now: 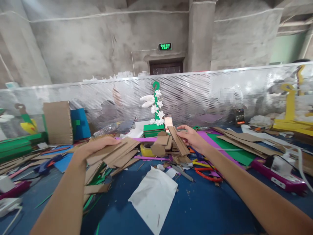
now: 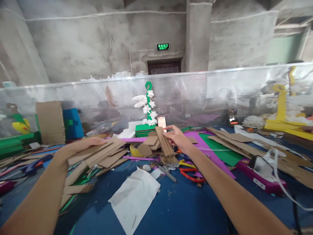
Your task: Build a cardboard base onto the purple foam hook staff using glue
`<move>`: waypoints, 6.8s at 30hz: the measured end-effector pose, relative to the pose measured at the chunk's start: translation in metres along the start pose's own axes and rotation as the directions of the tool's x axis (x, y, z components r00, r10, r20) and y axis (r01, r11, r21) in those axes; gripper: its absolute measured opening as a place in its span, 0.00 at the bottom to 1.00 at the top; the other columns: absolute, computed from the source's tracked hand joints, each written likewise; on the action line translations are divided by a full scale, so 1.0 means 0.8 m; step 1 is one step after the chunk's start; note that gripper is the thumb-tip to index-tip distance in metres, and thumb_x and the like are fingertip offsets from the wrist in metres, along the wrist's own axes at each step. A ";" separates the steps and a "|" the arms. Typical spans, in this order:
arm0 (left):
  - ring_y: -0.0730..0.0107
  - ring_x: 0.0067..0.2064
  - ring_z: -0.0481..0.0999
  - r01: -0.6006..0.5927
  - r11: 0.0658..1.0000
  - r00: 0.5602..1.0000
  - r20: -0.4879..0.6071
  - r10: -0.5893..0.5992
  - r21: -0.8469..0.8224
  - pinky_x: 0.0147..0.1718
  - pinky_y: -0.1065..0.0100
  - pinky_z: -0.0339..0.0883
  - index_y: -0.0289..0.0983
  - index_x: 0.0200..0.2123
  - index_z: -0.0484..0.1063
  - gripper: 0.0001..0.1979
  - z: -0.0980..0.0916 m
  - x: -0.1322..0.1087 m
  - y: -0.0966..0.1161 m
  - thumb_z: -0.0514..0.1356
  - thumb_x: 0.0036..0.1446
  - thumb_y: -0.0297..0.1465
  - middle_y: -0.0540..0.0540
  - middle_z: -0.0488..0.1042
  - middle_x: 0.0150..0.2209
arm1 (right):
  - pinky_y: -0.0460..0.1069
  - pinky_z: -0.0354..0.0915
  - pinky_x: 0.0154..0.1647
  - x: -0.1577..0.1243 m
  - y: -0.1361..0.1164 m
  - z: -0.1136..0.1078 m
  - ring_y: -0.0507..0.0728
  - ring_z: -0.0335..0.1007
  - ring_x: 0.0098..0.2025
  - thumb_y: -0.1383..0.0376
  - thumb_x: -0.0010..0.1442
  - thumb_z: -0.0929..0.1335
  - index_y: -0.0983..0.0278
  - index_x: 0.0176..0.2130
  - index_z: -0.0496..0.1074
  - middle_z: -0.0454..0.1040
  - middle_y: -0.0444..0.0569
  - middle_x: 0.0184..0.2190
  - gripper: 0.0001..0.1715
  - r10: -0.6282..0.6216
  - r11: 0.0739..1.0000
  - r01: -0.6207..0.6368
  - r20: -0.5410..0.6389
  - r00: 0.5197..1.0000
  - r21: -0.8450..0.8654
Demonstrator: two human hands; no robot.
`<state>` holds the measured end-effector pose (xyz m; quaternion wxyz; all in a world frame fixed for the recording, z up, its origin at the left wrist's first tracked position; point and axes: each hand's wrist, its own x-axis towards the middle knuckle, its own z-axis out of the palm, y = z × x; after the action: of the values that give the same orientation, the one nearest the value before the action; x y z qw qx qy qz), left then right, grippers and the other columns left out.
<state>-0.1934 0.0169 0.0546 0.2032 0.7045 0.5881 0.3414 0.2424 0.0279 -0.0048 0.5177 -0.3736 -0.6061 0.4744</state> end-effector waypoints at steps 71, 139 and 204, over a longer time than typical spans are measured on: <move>0.66 0.31 0.76 -0.366 0.857 0.930 -0.161 0.329 -0.364 0.28 0.69 0.68 0.40 0.46 0.66 0.19 0.209 0.001 0.108 0.62 0.60 0.46 0.49 0.78 0.33 | 0.50 0.68 0.22 -0.015 0.005 0.043 0.51 0.66 0.19 0.53 0.69 0.66 0.49 0.65 0.66 0.71 0.45 0.33 0.27 -0.262 0.870 0.378 0.354 0.898 -0.315; 0.58 0.47 0.75 -0.560 0.812 0.828 -0.142 0.542 -0.164 0.47 0.60 0.70 0.40 0.55 0.67 0.18 0.217 -0.004 0.106 0.53 0.69 0.44 0.44 0.75 0.47 | 0.58 0.67 0.57 -0.025 -0.002 0.044 0.60 0.66 0.54 0.62 0.67 0.66 0.58 0.63 0.54 0.64 0.51 0.53 0.29 -0.336 0.851 0.458 0.404 0.851 -0.257; 0.57 0.48 0.76 -0.495 0.841 0.868 -0.177 0.464 -0.221 0.47 0.60 0.71 0.41 0.54 0.70 0.19 0.215 -0.002 0.114 0.55 0.67 0.44 0.44 0.76 0.50 | 0.45 0.64 0.17 -0.021 -0.006 0.051 0.48 0.63 0.19 0.55 0.61 0.72 0.55 0.61 0.55 0.71 0.43 0.35 0.36 -0.186 0.953 0.246 0.295 0.937 -0.179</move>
<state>-0.0068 0.0146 -0.0010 0.1668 0.7753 0.3541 0.4957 0.2053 0.0031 -0.0051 0.4345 -0.2883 -0.7569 0.3938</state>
